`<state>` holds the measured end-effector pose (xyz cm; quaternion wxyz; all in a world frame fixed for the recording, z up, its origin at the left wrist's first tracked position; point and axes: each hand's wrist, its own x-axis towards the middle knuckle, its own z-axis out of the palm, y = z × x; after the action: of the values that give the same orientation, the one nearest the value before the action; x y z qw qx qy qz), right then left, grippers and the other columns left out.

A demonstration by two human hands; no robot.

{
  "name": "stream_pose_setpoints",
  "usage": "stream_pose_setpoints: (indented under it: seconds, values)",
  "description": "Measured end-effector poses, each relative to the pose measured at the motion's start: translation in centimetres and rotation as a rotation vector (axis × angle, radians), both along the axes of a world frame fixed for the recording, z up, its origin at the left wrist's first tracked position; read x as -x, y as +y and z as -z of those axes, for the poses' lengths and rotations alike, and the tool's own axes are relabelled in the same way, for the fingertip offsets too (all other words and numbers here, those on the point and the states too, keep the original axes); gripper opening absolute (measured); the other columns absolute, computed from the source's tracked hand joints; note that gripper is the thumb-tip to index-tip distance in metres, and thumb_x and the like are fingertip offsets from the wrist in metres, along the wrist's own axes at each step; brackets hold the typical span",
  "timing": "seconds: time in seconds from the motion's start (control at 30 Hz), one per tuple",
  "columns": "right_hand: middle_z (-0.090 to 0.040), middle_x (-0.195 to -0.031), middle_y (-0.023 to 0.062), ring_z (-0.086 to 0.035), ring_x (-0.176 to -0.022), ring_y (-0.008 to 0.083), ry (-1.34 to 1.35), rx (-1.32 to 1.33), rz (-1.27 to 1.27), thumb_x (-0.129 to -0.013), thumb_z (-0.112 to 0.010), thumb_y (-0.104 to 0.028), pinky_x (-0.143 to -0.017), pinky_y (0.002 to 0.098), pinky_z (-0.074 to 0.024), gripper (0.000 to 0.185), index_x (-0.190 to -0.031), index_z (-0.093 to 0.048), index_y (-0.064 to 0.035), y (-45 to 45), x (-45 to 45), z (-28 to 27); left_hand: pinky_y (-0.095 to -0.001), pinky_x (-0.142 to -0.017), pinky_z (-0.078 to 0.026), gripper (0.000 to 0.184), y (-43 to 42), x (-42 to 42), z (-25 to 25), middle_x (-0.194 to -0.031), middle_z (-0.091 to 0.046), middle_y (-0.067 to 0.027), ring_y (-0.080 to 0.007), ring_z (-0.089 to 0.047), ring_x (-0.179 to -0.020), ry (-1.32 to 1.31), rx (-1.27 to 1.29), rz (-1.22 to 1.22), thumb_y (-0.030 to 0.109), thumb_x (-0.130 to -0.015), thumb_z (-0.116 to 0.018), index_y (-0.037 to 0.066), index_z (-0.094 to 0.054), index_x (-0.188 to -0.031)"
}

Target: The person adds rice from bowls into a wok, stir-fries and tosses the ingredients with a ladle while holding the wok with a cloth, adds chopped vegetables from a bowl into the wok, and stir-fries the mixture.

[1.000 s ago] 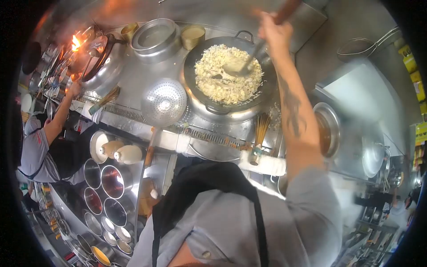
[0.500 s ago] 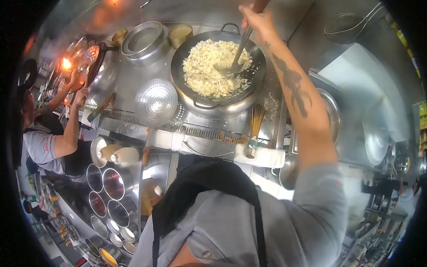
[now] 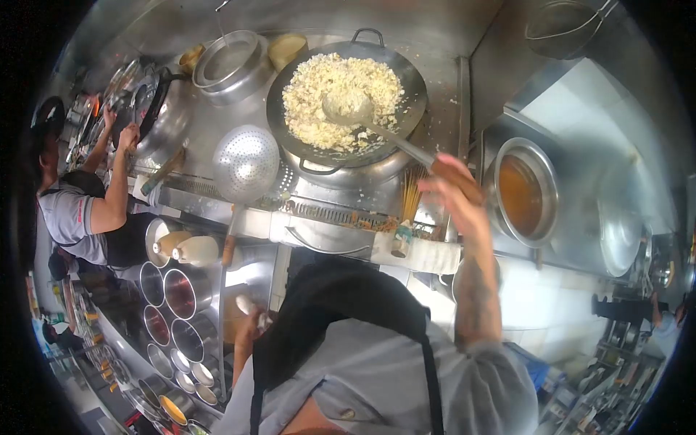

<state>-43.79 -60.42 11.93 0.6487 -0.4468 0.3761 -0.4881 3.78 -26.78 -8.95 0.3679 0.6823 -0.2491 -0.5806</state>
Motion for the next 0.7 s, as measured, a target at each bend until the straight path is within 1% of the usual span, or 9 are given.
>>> stream_pose_setpoints:
  seconds: [0.07,0.13,0.2,0.27,0.4,0.47,0.57,0.67,0.7]
  values:
    - [-0.053,-0.122,0.0148,-0.063,-0.092,0.0225,-0.286,-0.129,-0.303,-0.089,-0.056,-0.019,-0.076,0.0304,-0.0548,0.035,-0.119,-0.049,-0.0009,3.0,1.9,-2.2,-0.0308,-0.047,-0.050,0.032,-3.5,0.3,-2.2,-0.082,-0.060,-0.0089,-0.0208,-0.061,-0.067,0.244,-0.203,-0.347,0.030,-0.082,-0.062,0.007,-0.053,-0.103]
    - [-0.056,-0.115,0.0133,-0.064,-0.086,0.0192,-0.474,-0.352,-0.383,-0.090,-0.054,-0.021,-0.071,0.0268,-0.0542,0.038,-0.121,-0.047,-0.0004,3.4,1.9,-0.6,-0.0323,-0.049,-0.051,0.042,-9.2,1.3,-6.3,-0.083,-0.061,-0.0093,-0.0219,-0.062,-0.068,0.333,-0.078,-0.296,0.041,-0.085,-0.059,0.006,-0.052,-0.108]
    - [-0.060,-0.104,0.0098,-0.063,-0.072,0.0126,-0.559,-0.665,-0.239,-0.091,-0.052,-0.023,-0.063,0.0209,-0.0516,0.039,-0.122,-0.045,0.0000,1.5,-0.3,5.0,-0.0342,-0.050,-0.051,0.050,-16.0,3.1,-9.1,-0.085,-0.062,-0.0094,-0.0222,-0.063,-0.070,0.355,-0.020,-0.244,0.049,-0.087,-0.053,0.007,-0.051,-0.113]
    - [-0.057,-0.083,0.0006,-0.050,-0.055,0.0050,-0.346,-0.677,-0.271,-0.091,-0.052,-0.019,-0.051,0.0188,-0.0417,0.034,-0.119,-0.047,-0.0012,-0.9,-5.5,4.1,-0.0356,-0.051,-0.050,0.054,-22.0,5.1,-9.6,-0.087,-0.062,-0.0088,-0.0219,-0.064,-0.072,0.469,0.080,-0.100,0.055,-0.089,-0.044,0.009,-0.050,-0.116]
    - [-0.047,-0.071,-0.0043,-0.040,-0.048,0.0034,-0.327,-0.719,-0.283,-0.090,-0.052,-0.014,-0.047,0.0203,-0.0334,0.021,-0.109,-0.051,-0.0042,-3.7,-7.4,0.7,-0.0381,-0.055,-0.050,0.055,-30.0,8.4,-10.3,-0.087,-0.063,-0.0064,-0.0198,-0.062,-0.072,0.630,0.107,0.083,0.059,-0.091,-0.036,0.010,-0.054,-0.110]
    - [-0.046,-0.069,-0.0054,-0.042,-0.049,0.0022,0.011,-0.539,-0.259,-0.090,-0.053,-0.014,-0.047,0.0208,-0.0354,0.029,-0.118,-0.049,-0.0051,-1.6,-6.4,-2.8,-0.0377,-0.051,-0.046,0.058,-31.5,9.7,-12.1,-0.081,-0.062,-0.0035,-0.0199,-0.062,-0.070,0.593,0.072,0.054,0.065,-0.089,-0.032,0.014,-0.054,-0.105]
    - [-0.055,-0.067,0.0038,-0.054,-0.051,0.0147,0.519,-0.315,-0.197,-0.091,-0.053,-0.015,-0.050,0.0304,-0.0442,0.040,-0.128,-0.046,-0.0045,1.4,-5.3,-5.4,-0.0353,-0.046,-0.045,0.064,-33.3,10.1,-12.5,-0.078,-0.061,-0.0022,-0.0206,-0.062,-0.067,0.600,0.049,0.018,0.072,-0.086,-0.030,0.015,-0.053,-0.103]
    - [-0.060,-0.070,0.0196,-0.061,-0.060,0.0343,1.397,0.432,0.075,-0.090,-0.054,-0.016,-0.059,0.0428,-0.0491,0.047,-0.133,-0.041,-0.0026,4.0,-3.8,0.4,-0.0366,-0.051,-0.041,0.055,-35.4,10.5,-12.2,-0.077,-0.061,-0.0010,-0.0204,-0.059,-0.070,0.695,0.028,0.009,0.068,-0.088,-0.029,0.020,-0.053,-0.101]
    - [-0.059,-0.076,0.0294,-0.059,-0.070,0.0459,1.491,0.422,0.069,-0.089,-0.054,-0.016,-0.066,0.0499,-0.0479,0.047,-0.131,-0.041,0.0001,4.3,-3.9,1.6,-0.0367,-0.051,-0.041,0.057,-36.6,10.7,-10.4,-0.082,-0.059,-0.0030,-0.0228,-0.058,-0.071,0.697,0.006,0.001,0.069,-0.088,-0.028,0.019,-0.052,-0.100]
